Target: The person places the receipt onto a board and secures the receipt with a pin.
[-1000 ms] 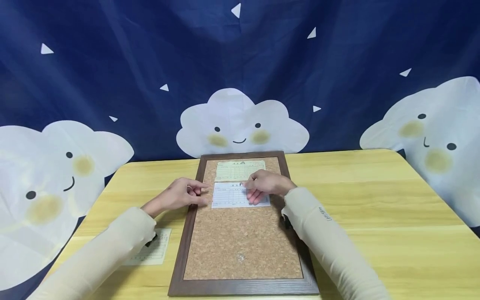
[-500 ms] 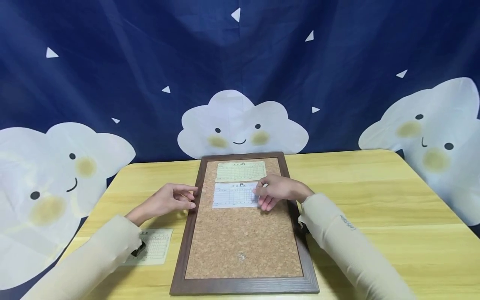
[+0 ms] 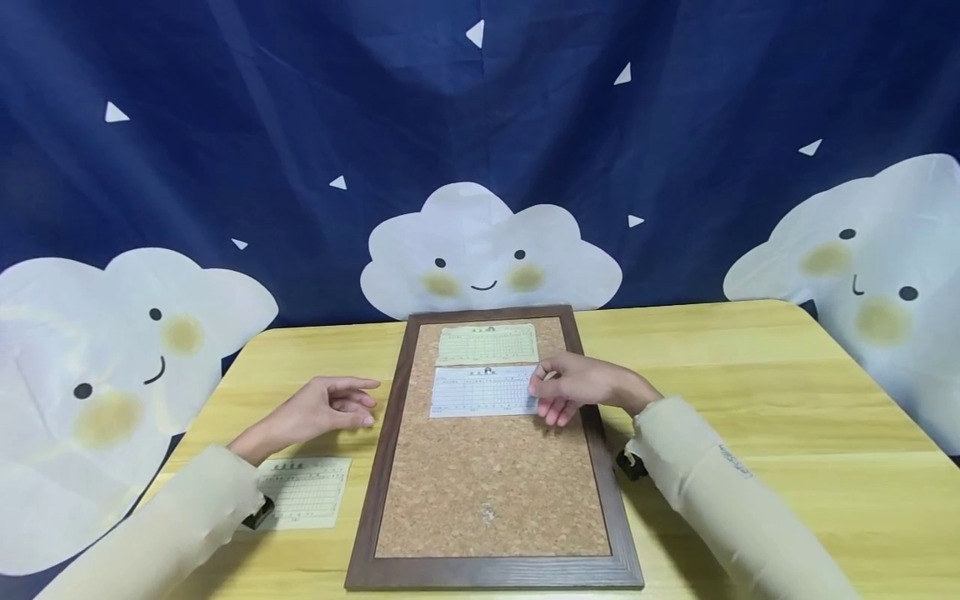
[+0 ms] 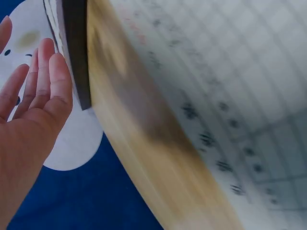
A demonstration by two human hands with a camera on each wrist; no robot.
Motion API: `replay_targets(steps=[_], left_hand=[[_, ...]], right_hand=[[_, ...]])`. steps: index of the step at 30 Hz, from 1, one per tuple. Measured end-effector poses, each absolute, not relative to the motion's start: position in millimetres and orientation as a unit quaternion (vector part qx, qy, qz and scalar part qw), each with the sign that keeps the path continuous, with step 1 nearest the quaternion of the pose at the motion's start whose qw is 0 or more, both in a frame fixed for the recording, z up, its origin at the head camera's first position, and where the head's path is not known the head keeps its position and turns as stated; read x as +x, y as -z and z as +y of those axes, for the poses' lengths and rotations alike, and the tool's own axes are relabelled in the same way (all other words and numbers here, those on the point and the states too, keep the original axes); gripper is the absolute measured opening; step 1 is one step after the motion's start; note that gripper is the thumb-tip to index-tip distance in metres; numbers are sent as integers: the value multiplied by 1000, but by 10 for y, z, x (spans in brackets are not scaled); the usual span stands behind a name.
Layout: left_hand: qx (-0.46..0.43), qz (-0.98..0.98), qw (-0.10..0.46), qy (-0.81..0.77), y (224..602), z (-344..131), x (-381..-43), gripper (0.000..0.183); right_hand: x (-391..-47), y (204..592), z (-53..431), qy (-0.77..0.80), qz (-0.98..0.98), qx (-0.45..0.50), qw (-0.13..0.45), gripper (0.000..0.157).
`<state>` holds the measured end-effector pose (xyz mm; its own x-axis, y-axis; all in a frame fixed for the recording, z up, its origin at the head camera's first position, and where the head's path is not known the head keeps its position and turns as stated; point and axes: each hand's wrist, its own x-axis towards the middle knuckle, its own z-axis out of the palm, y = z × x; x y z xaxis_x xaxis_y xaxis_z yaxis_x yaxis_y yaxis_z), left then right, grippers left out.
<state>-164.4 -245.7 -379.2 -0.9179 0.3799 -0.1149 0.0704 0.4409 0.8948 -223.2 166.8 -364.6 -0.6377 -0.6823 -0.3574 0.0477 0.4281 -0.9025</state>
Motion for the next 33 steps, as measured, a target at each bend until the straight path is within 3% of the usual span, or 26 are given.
replay_targets(steps=[13, 33], left_hand=[[143, 807, 208, -534, 3802, -2748, -1482, 66], [130, 825, 195, -513, 3888, -3058, -1276, 57]], right_hand=[[-2055, 3674, 2023, 502, 752, -231, 359, 30], [-1946, 3805, 2298, 518, 740, -226, 364, 28]])
